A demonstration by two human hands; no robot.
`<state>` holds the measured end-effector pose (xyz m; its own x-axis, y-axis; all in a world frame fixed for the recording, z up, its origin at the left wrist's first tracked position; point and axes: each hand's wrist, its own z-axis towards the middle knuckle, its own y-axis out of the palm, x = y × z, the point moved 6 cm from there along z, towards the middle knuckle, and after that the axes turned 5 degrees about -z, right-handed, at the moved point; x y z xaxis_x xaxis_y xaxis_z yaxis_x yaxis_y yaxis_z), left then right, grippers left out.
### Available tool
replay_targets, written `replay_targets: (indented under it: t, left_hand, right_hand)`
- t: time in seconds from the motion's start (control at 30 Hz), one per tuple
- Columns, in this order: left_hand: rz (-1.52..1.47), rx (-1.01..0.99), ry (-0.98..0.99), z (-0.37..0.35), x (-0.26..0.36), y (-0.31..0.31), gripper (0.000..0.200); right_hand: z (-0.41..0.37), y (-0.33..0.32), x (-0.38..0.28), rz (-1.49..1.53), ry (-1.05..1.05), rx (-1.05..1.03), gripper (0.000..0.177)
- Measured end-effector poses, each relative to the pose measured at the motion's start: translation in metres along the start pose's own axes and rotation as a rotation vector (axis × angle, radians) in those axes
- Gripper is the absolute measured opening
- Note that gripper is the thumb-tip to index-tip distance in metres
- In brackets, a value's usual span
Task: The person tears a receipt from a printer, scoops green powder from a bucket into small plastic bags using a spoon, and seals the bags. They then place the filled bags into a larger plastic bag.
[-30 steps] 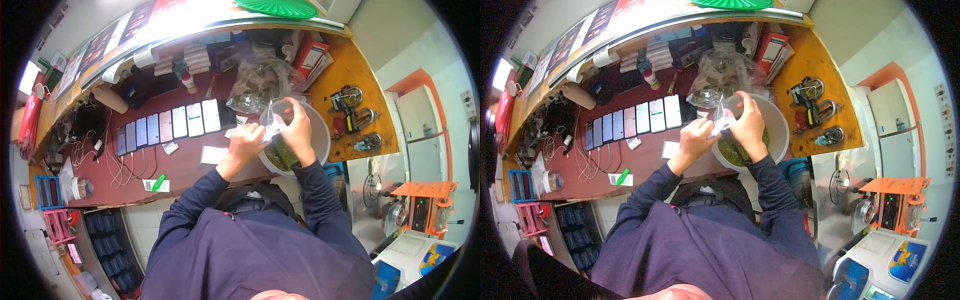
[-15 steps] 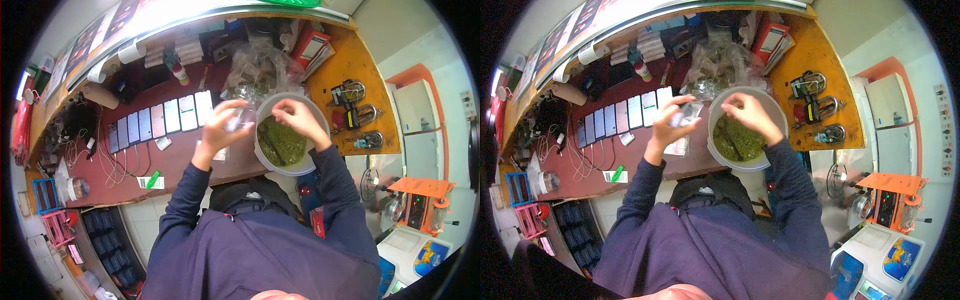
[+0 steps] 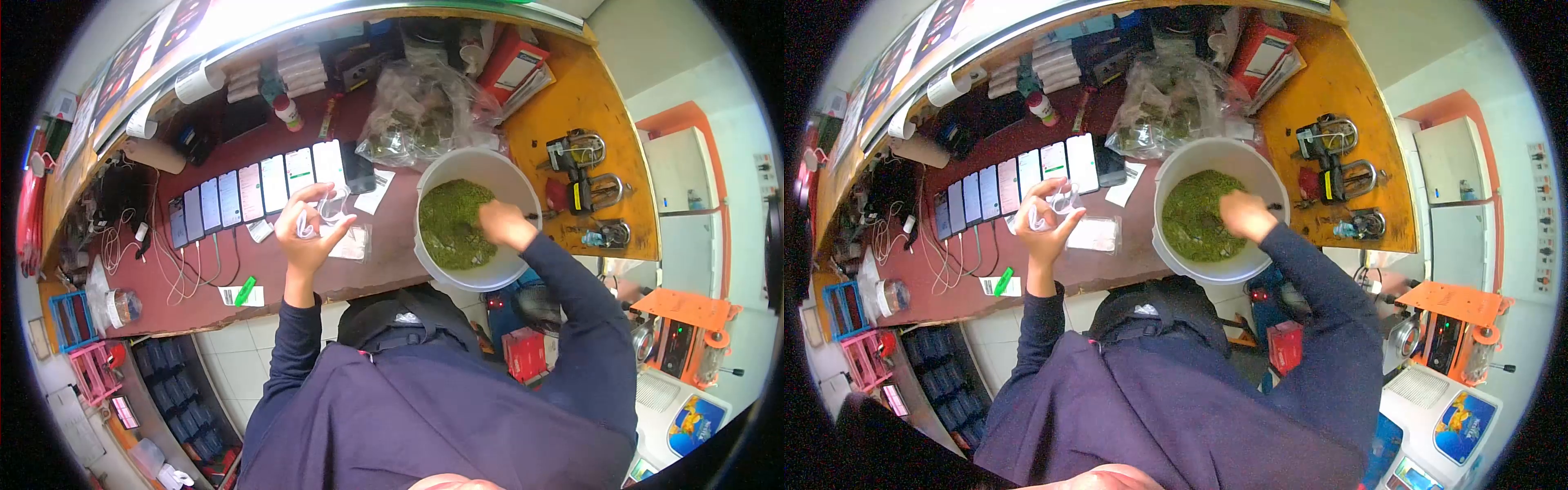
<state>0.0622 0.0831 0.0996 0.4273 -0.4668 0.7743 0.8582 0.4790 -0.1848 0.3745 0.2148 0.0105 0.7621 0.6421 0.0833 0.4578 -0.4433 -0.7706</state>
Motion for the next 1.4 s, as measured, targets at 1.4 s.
replay_targets:
  t: [1.4]
  left_hand:
    - [-0.302, -0.473, -0.139, 0.009, 0.051, 0.201, 0.035]
  right_hand:
    - [-0.163, -0.092, 0.025, 0.279, -0.004, 0.823, 0.022]
